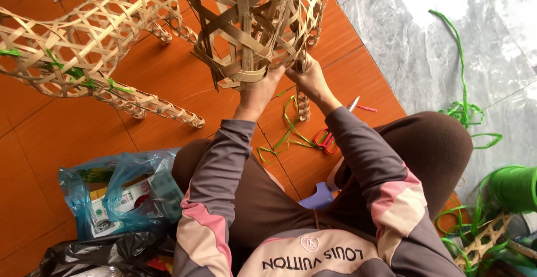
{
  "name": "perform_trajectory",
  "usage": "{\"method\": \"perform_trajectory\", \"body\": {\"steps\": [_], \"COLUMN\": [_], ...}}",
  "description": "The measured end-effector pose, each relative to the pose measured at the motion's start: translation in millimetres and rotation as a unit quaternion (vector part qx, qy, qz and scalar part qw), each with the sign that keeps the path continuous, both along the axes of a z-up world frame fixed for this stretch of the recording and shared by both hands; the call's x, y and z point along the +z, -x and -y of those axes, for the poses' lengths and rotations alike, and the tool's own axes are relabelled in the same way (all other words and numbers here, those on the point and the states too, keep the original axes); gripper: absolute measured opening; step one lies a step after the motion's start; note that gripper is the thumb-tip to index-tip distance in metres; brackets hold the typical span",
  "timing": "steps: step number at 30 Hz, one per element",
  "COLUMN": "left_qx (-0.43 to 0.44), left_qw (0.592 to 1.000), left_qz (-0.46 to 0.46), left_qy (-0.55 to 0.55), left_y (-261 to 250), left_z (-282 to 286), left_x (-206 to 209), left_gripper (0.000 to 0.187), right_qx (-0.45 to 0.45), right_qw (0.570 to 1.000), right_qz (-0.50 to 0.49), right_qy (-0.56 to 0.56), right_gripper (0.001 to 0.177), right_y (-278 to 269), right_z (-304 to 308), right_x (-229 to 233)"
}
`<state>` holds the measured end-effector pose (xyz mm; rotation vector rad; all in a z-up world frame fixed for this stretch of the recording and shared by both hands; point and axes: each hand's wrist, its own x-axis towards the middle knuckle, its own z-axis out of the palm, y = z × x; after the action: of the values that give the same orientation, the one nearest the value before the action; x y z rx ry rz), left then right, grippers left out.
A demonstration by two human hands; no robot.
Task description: Weaving and tying plastic strips onto a bamboo animal frame to create a decorative figure
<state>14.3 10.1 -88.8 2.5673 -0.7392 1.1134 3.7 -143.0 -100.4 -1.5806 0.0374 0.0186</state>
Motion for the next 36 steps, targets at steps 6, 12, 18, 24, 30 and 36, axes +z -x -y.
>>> {"method": "perform_trajectory", "body": {"steps": [6,12,18,24,30,36], "left_qx": [0.059,-0.02,0.172,-0.01,-0.008,0.005], "left_qw": [0.934,0.69,0.858,0.851,0.86,0.881], "left_qz": [-0.195,-0.45,-0.403,-0.458,-0.453,-0.419], "left_qy": [0.294,0.567,0.267,0.257,0.236,0.221], "left_y": [15,-6,18,12,3,0], "left_z": [3,-24,-32,-18,-15,-17], "left_x": [52,18,8,1,-9,-30], "left_gripper": [0.025,0.068,0.035,0.038,0.02,0.021], "right_qx": [0.012,-0.023,-0.056,-0.11,-0.116,-0.103], "right_qw": [0.996,0.988,0.969,0.974,0.973,0.973], "right_qz": [0.027,-0.055,-0.103,-0.09,-0.089,-0.067], "right_qy": [0.086,0.143,0.218,0.178,0.178,0.195], "right_gripper": [0.033,0.038,0.048,0.039,0.038,0.034], "right_y": [8,35,33,33,30,28], "right_z": [-2,-25,-29,-43,-42,-41], "right_x": [14,44,-1,1,-23,-31]}}
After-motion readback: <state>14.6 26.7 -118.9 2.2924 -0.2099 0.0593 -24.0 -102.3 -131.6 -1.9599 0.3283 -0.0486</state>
